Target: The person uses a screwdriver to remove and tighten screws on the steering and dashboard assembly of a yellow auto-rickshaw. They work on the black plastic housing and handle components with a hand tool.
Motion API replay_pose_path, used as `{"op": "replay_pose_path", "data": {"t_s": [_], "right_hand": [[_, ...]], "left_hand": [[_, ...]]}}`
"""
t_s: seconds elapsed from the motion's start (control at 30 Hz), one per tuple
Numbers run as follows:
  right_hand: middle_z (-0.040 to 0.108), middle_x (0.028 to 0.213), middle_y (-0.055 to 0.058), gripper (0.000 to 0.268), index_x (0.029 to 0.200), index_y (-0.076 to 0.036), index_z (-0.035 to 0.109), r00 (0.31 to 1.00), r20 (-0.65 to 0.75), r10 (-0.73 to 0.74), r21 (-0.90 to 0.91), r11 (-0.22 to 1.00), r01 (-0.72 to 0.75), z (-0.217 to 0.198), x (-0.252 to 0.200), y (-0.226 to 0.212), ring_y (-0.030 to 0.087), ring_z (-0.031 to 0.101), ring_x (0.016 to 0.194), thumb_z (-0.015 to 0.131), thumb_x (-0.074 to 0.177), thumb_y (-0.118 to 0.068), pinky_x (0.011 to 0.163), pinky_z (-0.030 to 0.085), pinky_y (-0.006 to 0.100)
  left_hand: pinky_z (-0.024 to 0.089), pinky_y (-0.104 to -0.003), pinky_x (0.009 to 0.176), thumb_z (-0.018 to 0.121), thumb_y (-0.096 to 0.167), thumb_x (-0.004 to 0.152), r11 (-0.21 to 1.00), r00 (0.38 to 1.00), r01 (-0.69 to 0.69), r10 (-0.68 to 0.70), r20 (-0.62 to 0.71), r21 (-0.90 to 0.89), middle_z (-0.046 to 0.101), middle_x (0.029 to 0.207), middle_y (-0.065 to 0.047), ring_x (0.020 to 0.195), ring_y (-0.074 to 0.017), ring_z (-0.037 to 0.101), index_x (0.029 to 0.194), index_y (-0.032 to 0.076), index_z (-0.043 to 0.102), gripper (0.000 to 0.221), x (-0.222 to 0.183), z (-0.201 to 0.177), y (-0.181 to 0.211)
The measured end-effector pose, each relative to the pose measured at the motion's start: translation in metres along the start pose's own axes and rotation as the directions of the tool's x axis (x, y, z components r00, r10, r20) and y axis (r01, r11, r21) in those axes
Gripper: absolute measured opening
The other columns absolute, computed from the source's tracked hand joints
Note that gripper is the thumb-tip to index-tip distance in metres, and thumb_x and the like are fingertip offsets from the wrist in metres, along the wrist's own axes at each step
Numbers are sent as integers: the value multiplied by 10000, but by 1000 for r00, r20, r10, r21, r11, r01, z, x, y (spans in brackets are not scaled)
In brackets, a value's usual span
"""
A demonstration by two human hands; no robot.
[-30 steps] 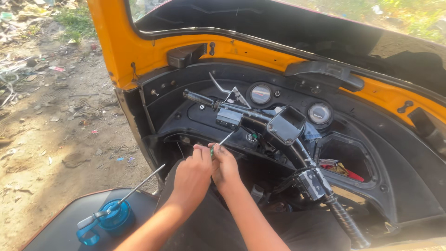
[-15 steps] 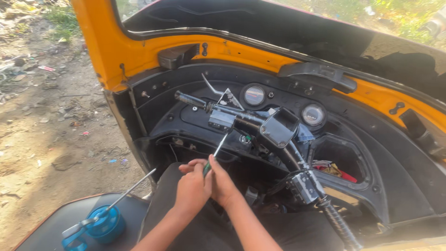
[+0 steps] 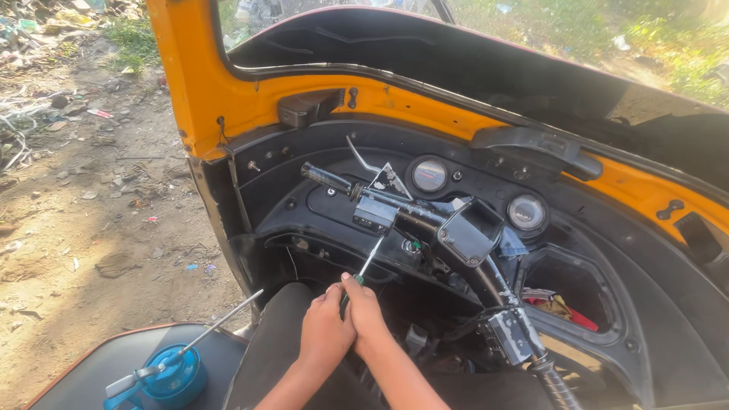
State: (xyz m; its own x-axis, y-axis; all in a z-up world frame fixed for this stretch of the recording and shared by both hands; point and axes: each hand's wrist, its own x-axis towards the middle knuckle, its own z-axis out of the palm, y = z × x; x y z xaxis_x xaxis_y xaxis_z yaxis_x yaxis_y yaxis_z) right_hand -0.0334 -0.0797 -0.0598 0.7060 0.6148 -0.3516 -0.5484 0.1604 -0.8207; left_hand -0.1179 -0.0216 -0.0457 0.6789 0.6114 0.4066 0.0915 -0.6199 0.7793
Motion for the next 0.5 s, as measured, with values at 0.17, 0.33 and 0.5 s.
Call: {"op": "replay_pose_path", "data": {"t_s": [0.17, 0.33, 0.5], "right_hand": [[569, 768, 62, 349, 913, -36, 643, 985, -167, 28, -162, 985, -56, -5, 11, 2, 170, 519, 681, 657, 1009, -372, 640, 433, 377], [758, 928, 211, 450, 971, -3, 621, 987, 96, 127, 69, 989, -134, 9, -29, -30, 265, 744, 847, 523, 992, -442, 813, 579, 374], [727, 797, 152, 442, 997, -57, 564, 989, 84, 123, 454, 879, -148, 17, -20, -42, 285, 716, 772, 368, 1029, -452, 818, 552, 420]], "left_hand": [[552, -456, 760, 666, 177, 863, 968, 975, 212, -200, 97, -132, 741, 910, -230, 868, -388, 726, 1178, -24, 646, 374, 0, -3, 14], [559, -452, 666, 643, 204, 897, 952, 973, 232, -223, 63, -200, 731, 730, -217, 709, -383, 731, 1043, -18, 687, 269, -4, 1, 27], [575, -437, 564, 643, 234, 929, 947, 981, 194, -193, 30, -255, 713, 637, -211, 582, -380, 729, 872, -26, 694, 271, -4, 9, 24]]}}
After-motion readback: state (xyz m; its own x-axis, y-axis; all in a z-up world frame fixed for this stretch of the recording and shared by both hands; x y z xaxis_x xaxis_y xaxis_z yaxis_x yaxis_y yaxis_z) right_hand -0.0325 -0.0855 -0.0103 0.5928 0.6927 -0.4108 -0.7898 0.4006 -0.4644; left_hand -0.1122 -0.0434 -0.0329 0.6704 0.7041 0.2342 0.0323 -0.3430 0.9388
